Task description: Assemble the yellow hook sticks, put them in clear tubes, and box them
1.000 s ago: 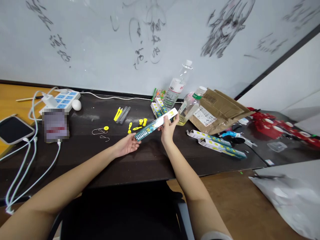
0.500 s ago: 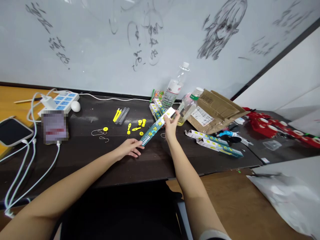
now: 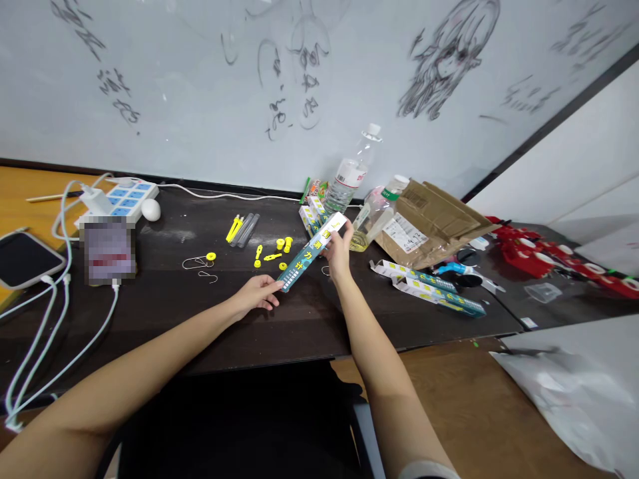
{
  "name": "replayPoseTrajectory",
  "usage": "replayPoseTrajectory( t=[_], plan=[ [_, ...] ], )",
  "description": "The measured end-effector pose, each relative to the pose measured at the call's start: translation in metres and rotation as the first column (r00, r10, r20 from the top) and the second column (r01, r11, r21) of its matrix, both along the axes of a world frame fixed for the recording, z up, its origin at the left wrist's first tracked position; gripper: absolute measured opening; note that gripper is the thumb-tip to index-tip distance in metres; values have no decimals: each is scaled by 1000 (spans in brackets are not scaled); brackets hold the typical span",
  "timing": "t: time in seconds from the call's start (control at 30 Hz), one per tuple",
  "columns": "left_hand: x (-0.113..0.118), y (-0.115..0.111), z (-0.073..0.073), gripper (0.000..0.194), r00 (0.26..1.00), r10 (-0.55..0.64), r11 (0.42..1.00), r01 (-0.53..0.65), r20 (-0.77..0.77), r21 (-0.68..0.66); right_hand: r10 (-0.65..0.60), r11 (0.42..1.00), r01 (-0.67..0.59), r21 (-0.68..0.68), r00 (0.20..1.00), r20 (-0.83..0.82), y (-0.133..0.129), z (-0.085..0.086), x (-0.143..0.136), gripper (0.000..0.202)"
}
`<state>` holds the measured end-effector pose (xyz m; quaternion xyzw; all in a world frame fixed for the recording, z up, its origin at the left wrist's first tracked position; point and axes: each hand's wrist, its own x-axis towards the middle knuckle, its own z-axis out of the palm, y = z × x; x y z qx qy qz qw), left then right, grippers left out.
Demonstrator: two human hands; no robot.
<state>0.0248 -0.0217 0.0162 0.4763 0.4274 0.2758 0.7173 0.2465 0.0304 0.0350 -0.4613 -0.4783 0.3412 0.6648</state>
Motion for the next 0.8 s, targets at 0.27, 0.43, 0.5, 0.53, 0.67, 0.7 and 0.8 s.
replayPoseTrajectory(
  t=[0.27,0.43,0.5,0.53,0.67,0.7,0.8],
  plan=[
    [8,-2,-13,42,996,85,974,-77,-27,212,245,968,-251,24,959,140,-30,-11,-63,97],
    [9,-1,-17,38,999,30,969,-26,-12,246,177,984,-173,-34,963,206,-43,-18,-86,64],
    [8,-1,-15,37,1000,-19,969,19,-3,248,149,988,-142,-56,981,128,-40,-19,-83,54],
    [8,-2,-14,39,999,-48,965,45,3,256,134,989,-129,-65,987,84,-37,-20,-81,52],
    [9,-5,-13,52,991,-132,933,113,31,340,86,990,-83,-118,996,19,-29,-24,-76,51],
    [9,-6,-13,55,989,-144,922,126,22,365,74,989,-66,-131,995,59,-28,-25,-76,49],
    [8,-10,-16,62,978,-204,882,200,-36,426,36,992,-7,-124,972,230,-26,-25,-70,40]
  ],
)
